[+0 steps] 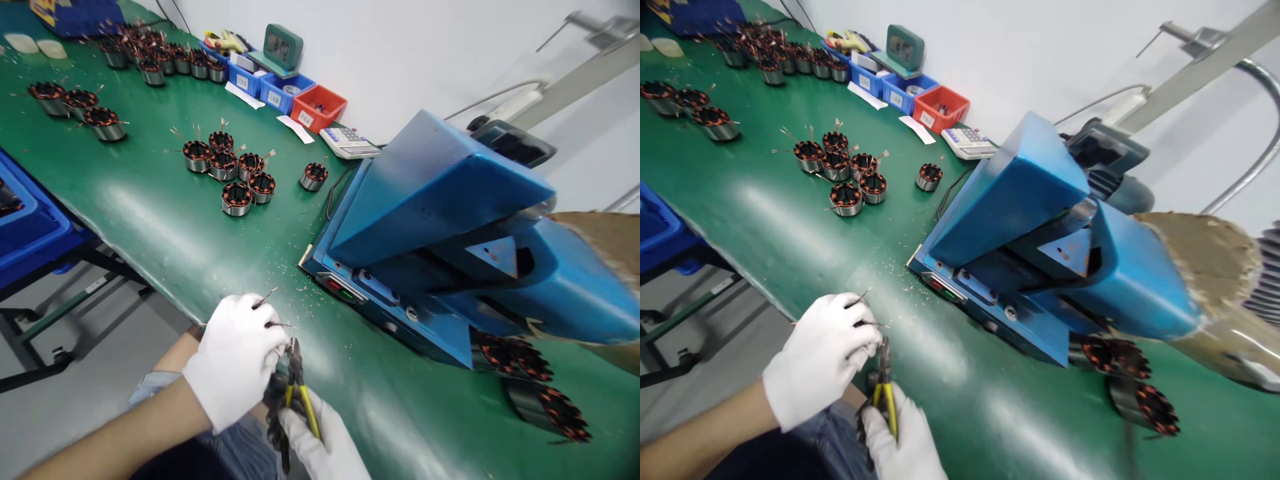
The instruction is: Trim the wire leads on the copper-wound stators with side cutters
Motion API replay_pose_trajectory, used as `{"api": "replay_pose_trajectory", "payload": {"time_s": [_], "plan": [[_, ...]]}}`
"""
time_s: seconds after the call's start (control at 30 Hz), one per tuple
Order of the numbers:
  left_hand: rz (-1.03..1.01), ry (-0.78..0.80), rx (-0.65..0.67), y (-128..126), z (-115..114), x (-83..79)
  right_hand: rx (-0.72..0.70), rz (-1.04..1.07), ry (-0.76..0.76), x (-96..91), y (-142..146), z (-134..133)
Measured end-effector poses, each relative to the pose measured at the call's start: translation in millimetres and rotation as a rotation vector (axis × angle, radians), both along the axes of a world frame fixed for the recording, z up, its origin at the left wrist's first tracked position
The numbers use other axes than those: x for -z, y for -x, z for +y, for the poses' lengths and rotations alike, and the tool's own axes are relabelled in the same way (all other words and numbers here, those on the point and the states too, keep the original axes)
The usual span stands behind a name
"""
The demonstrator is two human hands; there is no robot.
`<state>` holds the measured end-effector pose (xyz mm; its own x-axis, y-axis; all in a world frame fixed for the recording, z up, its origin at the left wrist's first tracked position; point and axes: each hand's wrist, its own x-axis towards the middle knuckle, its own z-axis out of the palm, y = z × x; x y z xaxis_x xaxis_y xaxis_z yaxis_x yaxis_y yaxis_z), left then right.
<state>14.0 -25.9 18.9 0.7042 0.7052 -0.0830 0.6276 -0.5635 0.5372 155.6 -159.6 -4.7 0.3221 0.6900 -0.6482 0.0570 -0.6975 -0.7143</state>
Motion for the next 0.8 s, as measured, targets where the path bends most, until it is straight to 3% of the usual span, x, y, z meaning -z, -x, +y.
{"api": "replay_pose_trajectory", "payload": {"time_s": [0.17,0.3,0.47,0.6,0.7,0.8], "plan": [[-0.002,-0.007,0.003,0,0,2.1,0.197,-0.018,0.004,12.1,10,0],[-0.015,-0.023,0.031,1,2,1.3,0.259,0.081,-0.060,3.0,0,10],[-0.086,-0.080,0.176,12,3,-1.6,0.333,0.155,-0.140,-5.3,-14,10],[-0.102,-0.127,0.088,13,0,-2.8,0.408,0.255,-0.181,-5.8,-16,8],[-0.023,-0.119,0.033,5,0,-3.4,0.407,0.295,-0.249,-10.3,-16,12],[0.032,-0.111,0.028,-3,2,-2.2,0.317,0.223,-0.241,-19.0,-20,16]]}}
